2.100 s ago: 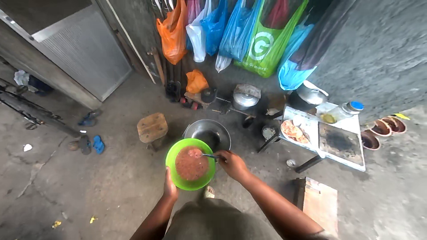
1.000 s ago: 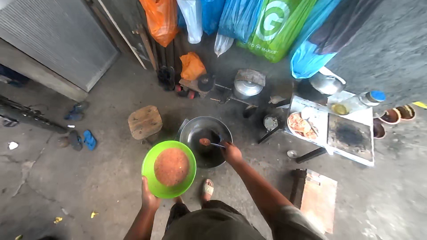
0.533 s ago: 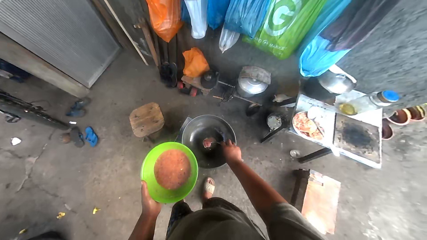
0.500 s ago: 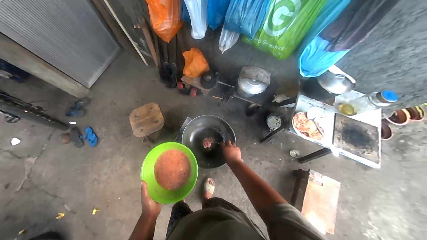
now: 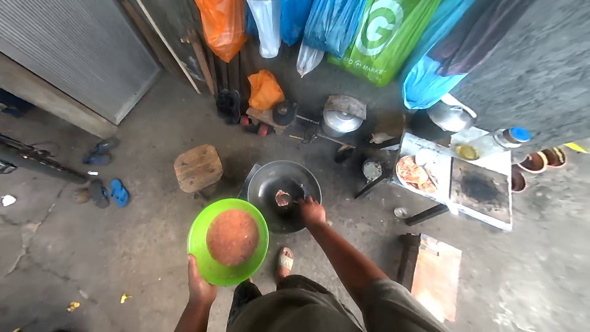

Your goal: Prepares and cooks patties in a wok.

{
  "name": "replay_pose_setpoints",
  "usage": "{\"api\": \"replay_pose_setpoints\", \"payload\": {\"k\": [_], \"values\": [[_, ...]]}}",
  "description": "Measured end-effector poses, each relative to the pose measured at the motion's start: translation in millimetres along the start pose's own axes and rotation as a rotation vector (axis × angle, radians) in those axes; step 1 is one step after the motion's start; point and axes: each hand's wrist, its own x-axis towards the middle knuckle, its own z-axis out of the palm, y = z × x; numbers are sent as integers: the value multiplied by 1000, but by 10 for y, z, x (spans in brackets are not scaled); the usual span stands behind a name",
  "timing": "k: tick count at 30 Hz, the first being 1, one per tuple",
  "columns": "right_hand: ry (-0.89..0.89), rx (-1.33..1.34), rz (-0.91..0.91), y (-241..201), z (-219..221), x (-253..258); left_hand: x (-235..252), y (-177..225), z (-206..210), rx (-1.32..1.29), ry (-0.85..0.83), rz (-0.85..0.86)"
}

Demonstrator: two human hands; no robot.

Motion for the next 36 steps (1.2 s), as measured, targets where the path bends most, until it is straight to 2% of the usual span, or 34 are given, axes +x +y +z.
{"api": "replay_pose_setpoints", "payload": {"k": [6,10,12,14,17,19,21,23,25,26,28,29,32,36], "values": [[9,-10,-8,56,-74,-68,-25,-21,7,-4,32,-22],[67,131,39,98,-356,-313,-9,-70,13,16,11,-22],[141,225,-2,115,-528,-505,6,-101,31,3,4,-28],[272,309,-118,108,-649,-739,24,-121,74,-22,-1,-46],[600,346,-434,15,-630,-1022,52,-145,150,-10,-5,-77],[755,253,-591,-107,-575,-1137,68,-172,182,-13,-35,-80],[862,96,-665,-214,-477,-1185,80,-186,229,-7,-54,-77],[815,-15,-637,-291,-385,-1256,75,-186,281,4,-59,-84],[633,-4,-539,-351,-347,-1322,63,-159,341,36,-33,-112],[489,35,-470,-370,-374,-1349,57,-149,357,49,-15,-126],[93,133,-313,-378,-563,-1366,49,-156,349,74,-6,-136],[-19,198,-278,-344,-617,-1335,47,-165,337,84,-8,-138],[-31,334,-286,-222,-584,-1277,45,-172,323,88,0,-155],[-12,368,-301,-159,-571,-1289,40,-190,302,66,-5,-157]]}}
